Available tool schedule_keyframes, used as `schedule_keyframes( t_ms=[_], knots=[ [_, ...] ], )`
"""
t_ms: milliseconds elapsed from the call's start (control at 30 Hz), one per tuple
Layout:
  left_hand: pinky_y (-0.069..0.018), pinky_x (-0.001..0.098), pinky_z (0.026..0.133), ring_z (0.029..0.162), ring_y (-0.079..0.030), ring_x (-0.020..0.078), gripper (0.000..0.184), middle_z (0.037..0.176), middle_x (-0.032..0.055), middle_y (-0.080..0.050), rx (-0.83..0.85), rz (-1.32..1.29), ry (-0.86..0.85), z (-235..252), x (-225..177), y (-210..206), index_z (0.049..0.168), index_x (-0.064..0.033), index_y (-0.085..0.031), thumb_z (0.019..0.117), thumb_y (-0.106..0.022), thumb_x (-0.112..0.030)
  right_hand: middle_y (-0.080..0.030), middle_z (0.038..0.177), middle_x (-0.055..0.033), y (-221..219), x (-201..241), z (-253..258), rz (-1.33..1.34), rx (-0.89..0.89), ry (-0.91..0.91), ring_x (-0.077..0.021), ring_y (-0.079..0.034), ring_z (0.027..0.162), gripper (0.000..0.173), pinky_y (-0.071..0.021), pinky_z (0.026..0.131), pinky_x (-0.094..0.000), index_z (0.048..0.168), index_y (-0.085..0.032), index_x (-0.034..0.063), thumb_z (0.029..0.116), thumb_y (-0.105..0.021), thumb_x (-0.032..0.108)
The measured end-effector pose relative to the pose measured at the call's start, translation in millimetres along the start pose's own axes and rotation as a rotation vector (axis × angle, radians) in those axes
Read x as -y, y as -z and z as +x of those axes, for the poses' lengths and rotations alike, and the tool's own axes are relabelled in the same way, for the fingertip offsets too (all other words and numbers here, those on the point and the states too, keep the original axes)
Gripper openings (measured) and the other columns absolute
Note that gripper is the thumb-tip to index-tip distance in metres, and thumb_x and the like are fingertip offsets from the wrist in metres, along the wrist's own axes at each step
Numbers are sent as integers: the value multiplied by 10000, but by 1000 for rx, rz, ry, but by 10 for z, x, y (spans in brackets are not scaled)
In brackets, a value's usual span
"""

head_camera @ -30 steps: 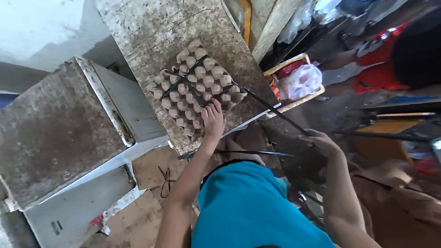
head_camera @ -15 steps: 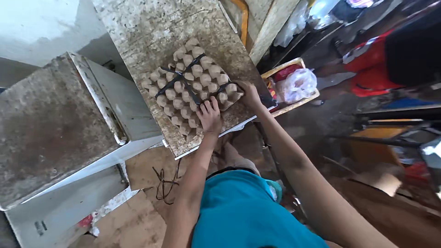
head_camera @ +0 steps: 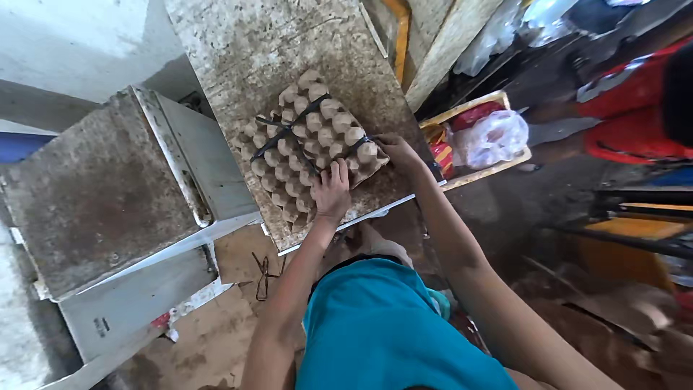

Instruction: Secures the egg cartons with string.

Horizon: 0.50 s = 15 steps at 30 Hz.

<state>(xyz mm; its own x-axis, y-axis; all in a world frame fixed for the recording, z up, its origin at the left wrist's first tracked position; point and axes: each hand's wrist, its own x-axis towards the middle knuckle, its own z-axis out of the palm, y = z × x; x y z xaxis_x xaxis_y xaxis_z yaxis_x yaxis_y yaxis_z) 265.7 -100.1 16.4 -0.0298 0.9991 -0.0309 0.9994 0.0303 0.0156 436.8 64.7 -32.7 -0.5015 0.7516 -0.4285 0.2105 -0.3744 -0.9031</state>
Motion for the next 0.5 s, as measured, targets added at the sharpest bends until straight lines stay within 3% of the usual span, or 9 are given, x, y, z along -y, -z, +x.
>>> schedule_keyframes(
  t_ms=[100,200,267,367,433,500],
  knots=[
    [-547,563,796,1093,-623,434,976,1400,248,-526,-17,-42,-16,9,75,168,1480,13,-414,651,-903,-152,-685,1265,-69,-107,-120,-104,220,23,55,-137,-676,1074,355,-574,939,-359,1421,-591,111,1094,-463,168],
    [-553,534,783,1062,-644,401,894,1372,221,-563,-79,-43,-5,27,124,241,1455,-2,-455,723,-877,-294,-683,1275,-90,-357,-191,-284,300,-105,164,-140,-665,1125,366,-559,1000,-366,1396,-593,33,1047,-488,76],
    [-556,533,787,1066,-642,397,910,1366,219,-558,-57,-43,-2,41,152,340,1455,-5,-447,723,-870,-342,-708,1211,-135,-588,-283,-418,123,-267,227,-180,-691,1087,354,-580,976,-398,1346,-614,-6,1000,-548,33],
    [-555,543,824,1097,-641,402,943,1344,228,-576,-43,-60,8,84,188,548,1448,13,-462,700,-884,-376,-668,1162,-266,-1002,-257,-734,-337,-388,180,-395,-680,1041,305,-559,924,-568,1246,-596,-56,953,-654,2],
    [-553,525,835,1096,-660,379,903,1308,208,-620,-53,-77,33,179,217,689,1401,9,-528,667,-893,-368,-640,1207,-306,-1287,-218,-770,-611,-338,161,-463,-633,1136,317,-512,994,-614,1187,-646,-71,884,-718,-6],
    [-544,516,859,1127,-649,367,901,1324,197,-614,5,-104,58,245,227,822,1403,-1,-529,670,-900,-372,-605,1304,-309,-1589,-215,-818,-793,-244,186,-478,-542,1275,427,-399,1122,-609,1235,-647,-59,845,-779,57]
  ],
)
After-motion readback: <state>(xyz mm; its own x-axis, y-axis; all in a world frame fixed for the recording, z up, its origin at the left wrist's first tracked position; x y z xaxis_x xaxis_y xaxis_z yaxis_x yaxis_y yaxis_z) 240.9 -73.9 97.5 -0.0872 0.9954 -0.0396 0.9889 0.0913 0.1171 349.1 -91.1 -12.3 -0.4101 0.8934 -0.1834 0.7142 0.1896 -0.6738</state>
